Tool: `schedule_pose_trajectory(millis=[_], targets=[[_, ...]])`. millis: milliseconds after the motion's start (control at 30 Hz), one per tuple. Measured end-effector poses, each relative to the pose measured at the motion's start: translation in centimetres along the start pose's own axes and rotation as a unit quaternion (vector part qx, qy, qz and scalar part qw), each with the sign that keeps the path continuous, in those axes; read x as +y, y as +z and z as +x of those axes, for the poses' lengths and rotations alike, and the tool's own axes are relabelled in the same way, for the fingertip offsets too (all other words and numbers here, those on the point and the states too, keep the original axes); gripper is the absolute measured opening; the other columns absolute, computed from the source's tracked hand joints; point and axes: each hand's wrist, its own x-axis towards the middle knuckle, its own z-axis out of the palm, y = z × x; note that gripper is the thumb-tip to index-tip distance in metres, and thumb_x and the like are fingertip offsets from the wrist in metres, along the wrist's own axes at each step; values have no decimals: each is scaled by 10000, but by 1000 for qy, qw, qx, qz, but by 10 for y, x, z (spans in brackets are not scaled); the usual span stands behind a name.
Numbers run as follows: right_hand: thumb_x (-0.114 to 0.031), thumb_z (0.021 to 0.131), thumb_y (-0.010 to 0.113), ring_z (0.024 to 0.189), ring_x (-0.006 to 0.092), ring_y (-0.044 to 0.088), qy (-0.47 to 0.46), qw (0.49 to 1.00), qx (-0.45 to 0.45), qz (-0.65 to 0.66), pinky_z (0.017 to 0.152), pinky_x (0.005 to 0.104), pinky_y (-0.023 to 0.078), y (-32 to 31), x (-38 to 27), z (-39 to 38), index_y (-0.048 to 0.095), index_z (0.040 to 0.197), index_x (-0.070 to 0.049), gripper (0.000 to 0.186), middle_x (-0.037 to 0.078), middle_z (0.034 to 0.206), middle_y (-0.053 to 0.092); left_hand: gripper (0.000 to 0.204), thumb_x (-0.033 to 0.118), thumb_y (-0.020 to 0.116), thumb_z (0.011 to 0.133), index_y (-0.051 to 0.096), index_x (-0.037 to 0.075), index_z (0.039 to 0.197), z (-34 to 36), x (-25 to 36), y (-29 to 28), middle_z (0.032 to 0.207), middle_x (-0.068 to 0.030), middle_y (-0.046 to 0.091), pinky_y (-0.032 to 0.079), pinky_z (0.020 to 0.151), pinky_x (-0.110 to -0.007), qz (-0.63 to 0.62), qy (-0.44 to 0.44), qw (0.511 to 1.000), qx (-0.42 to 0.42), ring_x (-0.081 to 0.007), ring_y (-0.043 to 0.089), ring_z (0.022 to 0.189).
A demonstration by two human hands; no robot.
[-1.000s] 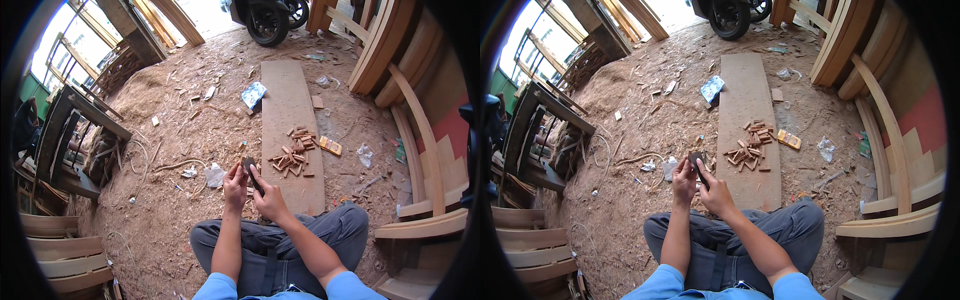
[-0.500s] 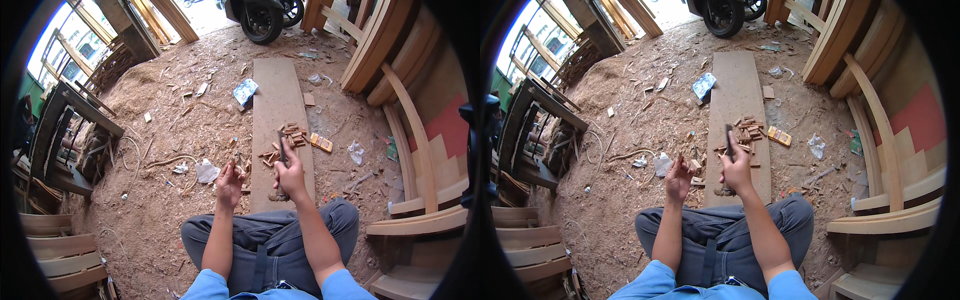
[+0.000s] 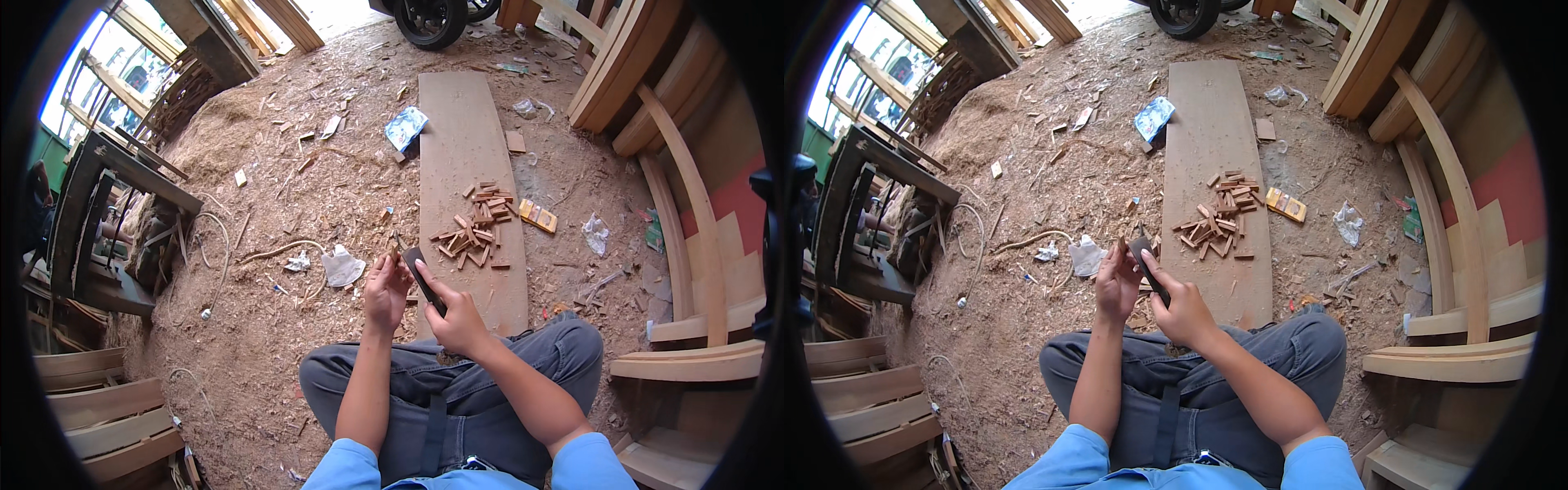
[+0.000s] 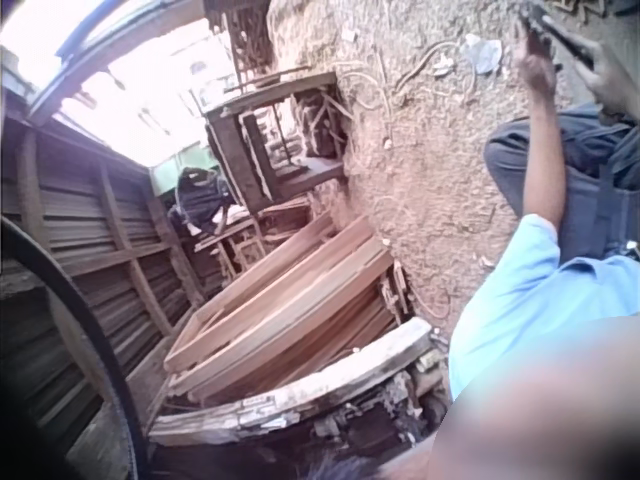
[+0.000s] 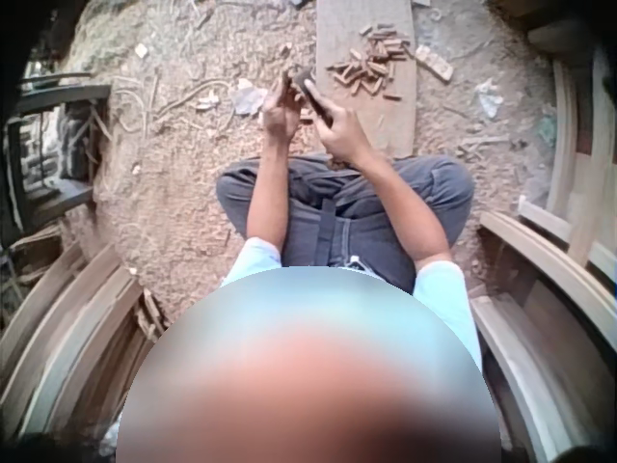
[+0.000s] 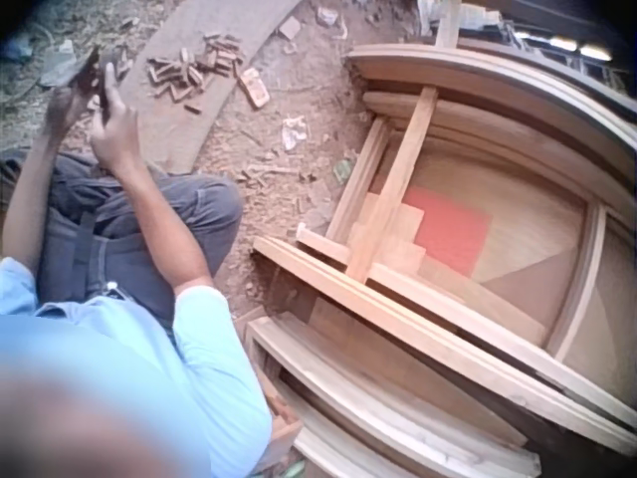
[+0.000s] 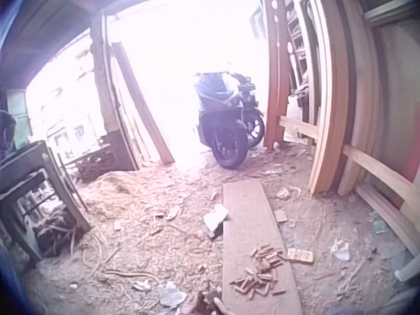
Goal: The person sits on the floor and uses a small knife to shave and shape small wooden pieces. They repeatedly pick up pieces, pare them, and place them back on a board.
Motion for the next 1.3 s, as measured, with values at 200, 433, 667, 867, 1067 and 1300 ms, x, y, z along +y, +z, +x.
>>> schedule_pose_trajectory(millis=[200, 433, 667, 867, 1067, 1300], targets=[[-35, 826, 520, 546, 325, 621, -23, 1000, -17, 4, 608, 406, 498, 3, 0, -1, 401, 1505, -185, 705, 271, 717, 623, 183, 111, 539, 1014, 610, 32, 1164, -1, -6, -2, 1073, -72, 679, 529, 883, -311, 40, 37, 999, 9, -150, 652, 992], [1, 872, 493, 490, 124, 546, -2, 1000, 4, 25, 507, 306, 490, 14, 3, 0, 379, 1523, -181, 685, 154, 712, 647, 165, 58, 595, 977, 622, 5, 1131, 1, -9, -3, 997, -82, 683, 532, 824, -262, 65, 53, 996, 26, -139, 658, 908], [44, 937, 438, 450, 48, 480, 41, 947, 214, 238, 370, 251, 458, -58, -21, 37, 302, 1549, -163, 660, 13, 715, 569, 156, 69, 656, 946, 658, -13, 1079, -21, -29, 16, 862, -32, 657, 491, 746, -224, 187, -6, 982, -9, -89, 597, 779], [34, 892, 455, 474, 67, 530, 58, 967, 29, 245, 402, 270, 485, -40, 0, 10, 363, 1527, -163, 672, 43, 770, 618, 142, 125, 579, 999, 633, 47, 1105, -2, -11, 8, 894, -32, 668, 507, 753, -256, 33, 49, 998, 35, -116, 620, 804], [6, 879, 466, 427, 72, 523, 62, 992, -49, 101, 427, 277, 472, 2, -5, 5, 372, 1530, -207, 691, 22, 628, 583, 159, 150, 548, 1016, 618, 42, 1111, -8, -11, 6, 981, -53, 689, 518, 792, -281, 38, 45, 997, 57, -122, 646, 879], [1, 882, 458, 425, 87, 542, 68, 990, -37, 116, 420, 284, 482, 6, 5, 1, 364, 1529, -179, 678, 14, 570, 552, 141, 87, 586, 988, 619, 9, 1101, 3, -10, 2, 983, -84, 688, 531, 770, -241, 82, 61, 993, 53, -123, 652, 857]])
